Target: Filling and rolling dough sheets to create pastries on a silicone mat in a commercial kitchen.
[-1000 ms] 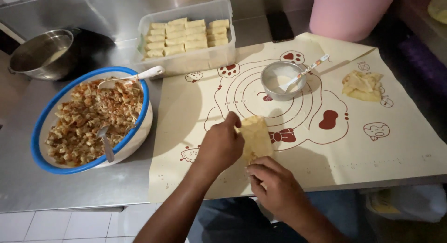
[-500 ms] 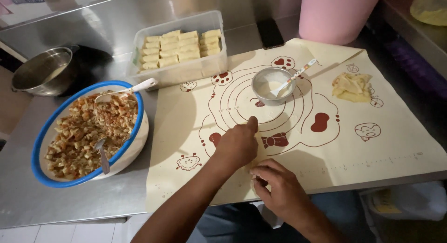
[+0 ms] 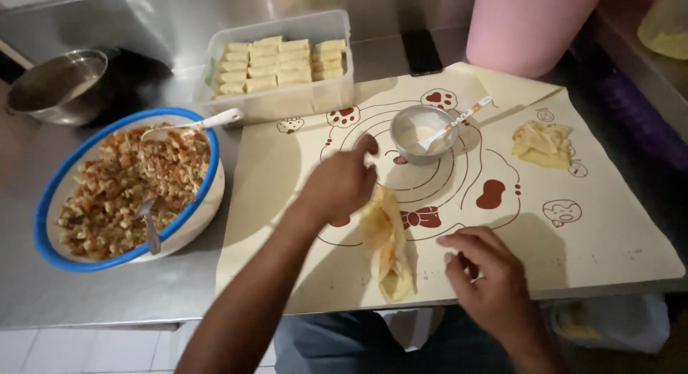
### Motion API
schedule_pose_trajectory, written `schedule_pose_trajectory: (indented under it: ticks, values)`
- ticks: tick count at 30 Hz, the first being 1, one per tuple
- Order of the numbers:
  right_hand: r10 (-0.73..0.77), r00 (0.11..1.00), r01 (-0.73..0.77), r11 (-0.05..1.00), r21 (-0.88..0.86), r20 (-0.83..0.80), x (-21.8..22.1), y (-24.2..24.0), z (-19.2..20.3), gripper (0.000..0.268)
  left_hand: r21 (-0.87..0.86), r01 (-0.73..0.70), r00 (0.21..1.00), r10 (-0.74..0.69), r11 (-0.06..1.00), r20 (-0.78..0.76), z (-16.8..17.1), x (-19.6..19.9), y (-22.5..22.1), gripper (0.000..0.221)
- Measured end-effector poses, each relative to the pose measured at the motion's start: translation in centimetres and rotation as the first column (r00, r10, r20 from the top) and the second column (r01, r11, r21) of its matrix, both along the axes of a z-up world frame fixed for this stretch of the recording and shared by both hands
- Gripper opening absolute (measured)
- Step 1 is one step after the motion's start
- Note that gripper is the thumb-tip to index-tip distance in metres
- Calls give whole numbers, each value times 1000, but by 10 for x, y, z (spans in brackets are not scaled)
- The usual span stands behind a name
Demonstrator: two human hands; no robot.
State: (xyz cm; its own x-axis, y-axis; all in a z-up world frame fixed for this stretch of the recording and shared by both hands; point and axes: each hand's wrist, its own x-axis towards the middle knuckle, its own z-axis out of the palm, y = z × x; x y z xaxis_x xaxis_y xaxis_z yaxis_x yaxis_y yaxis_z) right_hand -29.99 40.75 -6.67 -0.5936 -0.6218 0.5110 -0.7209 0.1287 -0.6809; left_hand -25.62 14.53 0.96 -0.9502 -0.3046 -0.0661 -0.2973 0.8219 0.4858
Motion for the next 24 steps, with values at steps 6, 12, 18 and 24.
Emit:
schedule_pose_trajectory:
  ticks: [6,12,18,24]
  values:
    - [-28,988,30,999,14,-153,-29,-5,-5,22,-81,-95,909,53,992,-413,2,40,-37,28]
    - [207,961,-165,961,223,-180,-54,-38,-20,39,-203,129,895,-202,971,-397,-75,61,-41,54]
    - [318,894,-138,866,481,-315,-92,-69,-10,43,-374,313,931,-360,873,-60,-87,72,-29,70]
    - [261,878,-14,852,524,-401,-184,-109,19,57,-309,277,930,-334,910,-150,-63,45,-55,69]
